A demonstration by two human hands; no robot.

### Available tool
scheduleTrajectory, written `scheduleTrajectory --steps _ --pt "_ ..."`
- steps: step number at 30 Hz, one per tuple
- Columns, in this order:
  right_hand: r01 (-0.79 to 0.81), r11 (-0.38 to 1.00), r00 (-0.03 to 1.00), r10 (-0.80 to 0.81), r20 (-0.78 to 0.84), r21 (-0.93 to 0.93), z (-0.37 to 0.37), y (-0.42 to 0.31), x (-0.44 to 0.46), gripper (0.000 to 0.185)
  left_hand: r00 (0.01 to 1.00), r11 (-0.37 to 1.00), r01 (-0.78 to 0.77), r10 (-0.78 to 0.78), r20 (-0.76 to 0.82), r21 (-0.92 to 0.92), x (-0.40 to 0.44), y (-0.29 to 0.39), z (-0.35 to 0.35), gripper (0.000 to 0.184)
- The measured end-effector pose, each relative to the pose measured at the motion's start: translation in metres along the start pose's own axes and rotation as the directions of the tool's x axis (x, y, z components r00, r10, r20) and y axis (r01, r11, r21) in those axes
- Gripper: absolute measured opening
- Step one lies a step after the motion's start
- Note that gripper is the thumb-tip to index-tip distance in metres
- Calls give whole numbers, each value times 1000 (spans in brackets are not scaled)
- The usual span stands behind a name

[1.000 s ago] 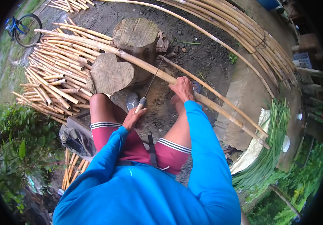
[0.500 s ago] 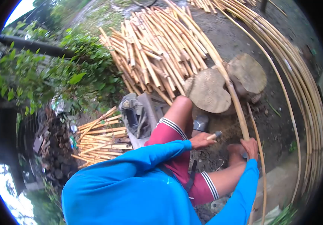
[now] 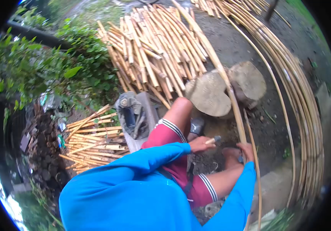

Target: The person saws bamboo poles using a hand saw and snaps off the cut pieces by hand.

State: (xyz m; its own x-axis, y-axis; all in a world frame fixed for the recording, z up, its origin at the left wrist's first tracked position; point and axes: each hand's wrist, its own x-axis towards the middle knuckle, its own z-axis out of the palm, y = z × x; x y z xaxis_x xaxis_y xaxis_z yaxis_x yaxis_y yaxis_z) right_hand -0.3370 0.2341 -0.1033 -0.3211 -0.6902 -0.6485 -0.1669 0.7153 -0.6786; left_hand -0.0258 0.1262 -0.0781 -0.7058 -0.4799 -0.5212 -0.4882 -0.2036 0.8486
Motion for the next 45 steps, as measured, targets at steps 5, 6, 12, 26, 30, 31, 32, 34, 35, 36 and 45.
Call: scheduleTrajectory --steps 5,6,12,26,30,31,32,34,35,36,45 --pt "-146 906 954 24 -298 -397 10 5 5 52 981 991 -125 118 -154 -38 9 -13 -10 50" --pt "-148 897 951 15 -307 -415 13 -18 -15 56 985 994 -108 103 -141 -27 8 -14 -13 49" --pt "-235 892 890 38 -454 -386 16 -39 -38 47 994 999 -34 32 -105 -23 9 -6 -18 44" --pt "-287 835 893 56 -448 -469 5 -41 -54 41 988 984 -149 144 52 101 -6 32 -6 43" --pt "-326 833 857 62 -511 -446 10 -49 -59 41 991 989 -122 126 -43 84 4 27 4 45" --pt "-330 833 855 63 -515 -444 11 -47 -58 41 991 989 -125 129 -39 84 7 27 6 45" --pt "-334 837 858 80 -508 -433 12 -45 -57 41 995 992 -103 104 -13 70 10 27 9 46" --pt "-343 845 867 116 -485 -411 12 -44 -53 44 998 997 -65 64 9 37 15 38 15 48" --pt "-346 844 866 119 -486 -409 13 -42 -51 44 998 997 -63 63 12 37 20 40 17 48" --pt "-337 841 864 97 -494 -424 14 -42 -51 45 999 998 -42 41 26 39 26 41 20 49" --pt "-349 828 846 77 -528 -438 17 -36 -49 47 1000 994 0 0 0 112 53 43 37 54"
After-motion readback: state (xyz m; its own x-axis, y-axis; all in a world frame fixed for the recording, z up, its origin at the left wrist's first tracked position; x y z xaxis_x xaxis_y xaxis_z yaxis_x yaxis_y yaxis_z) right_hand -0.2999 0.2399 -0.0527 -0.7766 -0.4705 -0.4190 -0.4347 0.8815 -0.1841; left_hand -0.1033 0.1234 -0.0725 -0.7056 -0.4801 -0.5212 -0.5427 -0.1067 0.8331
